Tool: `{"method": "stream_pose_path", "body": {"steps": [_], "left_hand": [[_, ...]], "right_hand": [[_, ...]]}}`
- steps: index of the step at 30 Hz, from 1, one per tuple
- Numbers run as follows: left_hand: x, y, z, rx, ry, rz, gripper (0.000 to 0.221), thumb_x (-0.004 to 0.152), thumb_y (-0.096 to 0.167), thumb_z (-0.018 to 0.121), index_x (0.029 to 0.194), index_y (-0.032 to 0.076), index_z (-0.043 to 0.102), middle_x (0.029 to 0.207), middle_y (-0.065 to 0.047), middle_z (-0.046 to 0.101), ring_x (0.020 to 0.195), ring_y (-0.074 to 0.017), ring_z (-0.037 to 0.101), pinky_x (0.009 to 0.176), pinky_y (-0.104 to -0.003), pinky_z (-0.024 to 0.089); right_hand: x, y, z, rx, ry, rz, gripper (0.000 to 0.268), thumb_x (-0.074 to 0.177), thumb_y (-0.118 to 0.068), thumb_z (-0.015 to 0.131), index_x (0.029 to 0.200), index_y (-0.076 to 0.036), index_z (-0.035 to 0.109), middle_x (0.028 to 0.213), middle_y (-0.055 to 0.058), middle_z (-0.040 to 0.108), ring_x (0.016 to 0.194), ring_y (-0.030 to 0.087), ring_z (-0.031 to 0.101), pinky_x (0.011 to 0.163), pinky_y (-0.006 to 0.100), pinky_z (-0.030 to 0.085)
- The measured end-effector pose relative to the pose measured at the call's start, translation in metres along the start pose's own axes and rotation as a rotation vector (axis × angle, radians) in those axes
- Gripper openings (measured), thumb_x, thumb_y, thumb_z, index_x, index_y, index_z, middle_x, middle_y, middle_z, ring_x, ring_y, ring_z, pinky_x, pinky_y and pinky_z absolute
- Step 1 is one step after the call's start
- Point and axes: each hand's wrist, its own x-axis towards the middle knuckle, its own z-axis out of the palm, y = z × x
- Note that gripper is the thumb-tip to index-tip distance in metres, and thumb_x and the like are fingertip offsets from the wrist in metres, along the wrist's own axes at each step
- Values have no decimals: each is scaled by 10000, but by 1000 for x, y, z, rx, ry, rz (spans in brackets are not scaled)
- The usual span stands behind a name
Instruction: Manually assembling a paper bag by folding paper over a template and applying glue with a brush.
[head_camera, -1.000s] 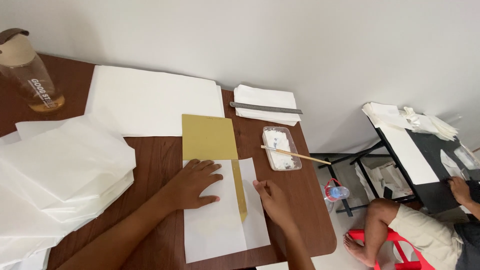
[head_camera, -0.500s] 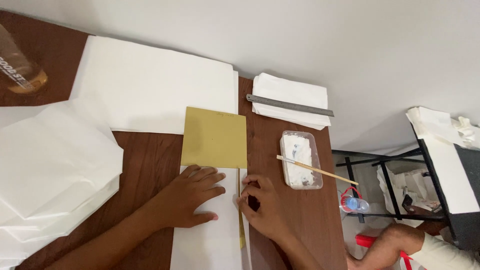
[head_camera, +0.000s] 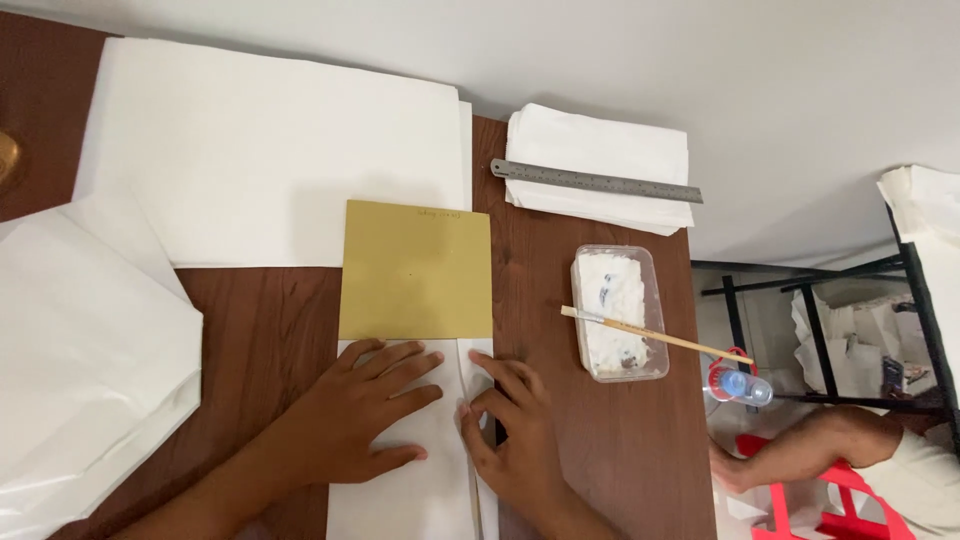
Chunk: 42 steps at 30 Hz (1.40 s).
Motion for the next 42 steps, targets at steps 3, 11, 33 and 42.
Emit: {"method": "stream_pose_path", "body": {"steps": [3,11,33,42], "left_hand": [[1,0,0,-5,9,-2,540,845,514,792,1216,147,656,1492,-119,545,1347,-357,502,1042,-566,375],[6,1,-7,116,-51,12,741,859,587,709,1472,213,527,1665,-93,354,1342,-324,492,962,-511,418],[8,4,11,372,44,15,880,818,923,492,1333,219,610,1525,-36,541,1260,-280,531,966,-534,437],[11,4,8,405,44,27,927,768,966,510,1322,233,628,1508,-28,556,1237,-277,541,945,-510,450]], "right_hand": [[3,-2,-1,2,14,-11,174,894,-85,699,748,-110,608,1388,63,661,1137,309,608,1025,431,461],[5,2,-11,16,-150,7,379,795,31,509,1037,-160,730,1463,22,630,1191,296,556,984,498,413],[-105,-38,-34,39,-116,-31,483,847,-477,783,1092,-81,654,1316,125,611,1301,376,572,1104,502,450],[-136,-44,-21,-114,50,-106,272,838,-110,795,1086,-38,711,1099,110,682,956,255,675,901,441,589]]}}
